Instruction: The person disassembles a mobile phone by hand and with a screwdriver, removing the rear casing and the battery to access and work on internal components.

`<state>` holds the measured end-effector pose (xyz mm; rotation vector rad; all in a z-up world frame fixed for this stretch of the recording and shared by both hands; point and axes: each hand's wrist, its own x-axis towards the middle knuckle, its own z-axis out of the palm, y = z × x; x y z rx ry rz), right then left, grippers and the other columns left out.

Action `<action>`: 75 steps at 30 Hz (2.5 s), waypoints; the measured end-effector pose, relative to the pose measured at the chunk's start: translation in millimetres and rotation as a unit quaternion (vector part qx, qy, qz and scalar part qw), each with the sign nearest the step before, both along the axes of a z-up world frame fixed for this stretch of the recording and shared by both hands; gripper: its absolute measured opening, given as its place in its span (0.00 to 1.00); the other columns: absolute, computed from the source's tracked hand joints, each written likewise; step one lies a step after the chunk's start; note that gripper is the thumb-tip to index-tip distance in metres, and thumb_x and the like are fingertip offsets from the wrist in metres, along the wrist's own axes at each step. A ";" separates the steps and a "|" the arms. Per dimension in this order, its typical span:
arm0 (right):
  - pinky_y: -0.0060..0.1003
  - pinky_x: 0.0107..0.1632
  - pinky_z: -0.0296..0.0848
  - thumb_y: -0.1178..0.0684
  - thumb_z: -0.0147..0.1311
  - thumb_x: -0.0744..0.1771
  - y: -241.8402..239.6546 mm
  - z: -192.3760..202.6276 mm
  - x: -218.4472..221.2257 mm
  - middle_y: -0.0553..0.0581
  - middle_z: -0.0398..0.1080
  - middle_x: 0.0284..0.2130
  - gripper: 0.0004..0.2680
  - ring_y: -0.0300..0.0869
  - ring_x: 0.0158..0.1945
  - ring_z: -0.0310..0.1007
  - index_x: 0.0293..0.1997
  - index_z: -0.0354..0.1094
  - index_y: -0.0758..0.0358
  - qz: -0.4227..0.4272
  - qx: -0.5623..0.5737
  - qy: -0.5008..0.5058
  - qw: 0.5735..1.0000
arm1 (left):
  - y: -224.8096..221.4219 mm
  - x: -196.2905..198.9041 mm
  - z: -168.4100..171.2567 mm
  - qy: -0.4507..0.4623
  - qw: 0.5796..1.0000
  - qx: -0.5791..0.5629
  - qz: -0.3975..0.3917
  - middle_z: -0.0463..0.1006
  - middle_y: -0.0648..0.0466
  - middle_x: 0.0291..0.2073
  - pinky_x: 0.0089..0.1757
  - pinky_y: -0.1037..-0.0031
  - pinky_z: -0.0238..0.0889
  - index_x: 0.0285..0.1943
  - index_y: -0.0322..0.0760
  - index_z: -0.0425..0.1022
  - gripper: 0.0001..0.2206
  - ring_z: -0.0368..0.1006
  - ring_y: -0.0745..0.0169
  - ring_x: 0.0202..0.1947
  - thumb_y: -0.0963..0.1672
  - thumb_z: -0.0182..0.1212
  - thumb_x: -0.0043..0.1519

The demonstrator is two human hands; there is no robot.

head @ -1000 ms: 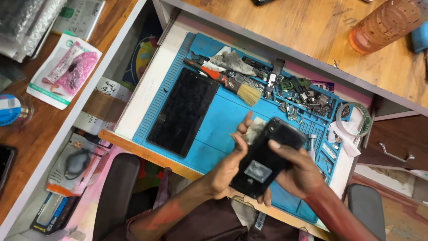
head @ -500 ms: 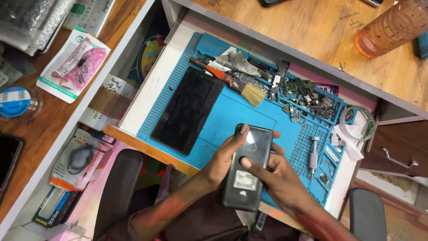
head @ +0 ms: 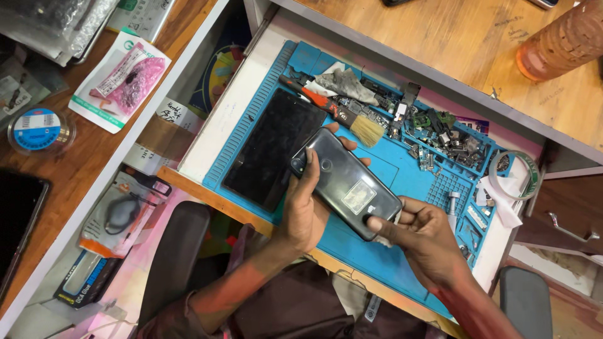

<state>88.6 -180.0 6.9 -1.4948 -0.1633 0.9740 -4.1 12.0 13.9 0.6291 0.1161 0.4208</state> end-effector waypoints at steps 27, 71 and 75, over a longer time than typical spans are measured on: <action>0.40 0.60 0.75 0.54 0.54 0.67 -12.8 4.4 13.9 0.58 0.72 0.60 0.22 0.41 0.60 0.75 0.69 0.59 0.73 0.086 0.152 0.076 0.982 | -27.2 -4.4 -15.7 0.097 0.932 0.310 -0.161 0.67 0.34 0.64 0.64 0.58 0.62 0.84 0.46 0.16 0.62 0.67 0.45 0.67 0.49 0.75 0.56; 0.33 0.46 0.86 0.55 0.55 0.66 8.3 33.8 -16.3 0.52 0.82 0.41 0.14 0.37 0.41 0.83 0.57 0.75 0.61 0.257 -0.056 0.001 0.965 | -6.4 -9.3 -26.4 -0.122 0.985 -0.120 0.016 0.69 0.37 0.54 0.56 0.44 0.62 0.63 0.28 0.61 0.26 0.69 0.37 0.56 0.54 0.49 0.67; 0.34 0.46 0.78 0.58 0.61 0.66 9.0 23.7 -39.9 0.55 0.74 0.34 0.12 0.42 0.39 0.79 0.53 0.68 0.68 0.217 0.013 0.150 0.965 | -4.4 -9.6 -23.7 -0.123 0.985 -0.116 -0.016 0.68 0.34 0.61 0.56 0.44 0.62 0.72 0.46 0.55 0.26 0.69 0.34 0.58 0.52 0.49 0.65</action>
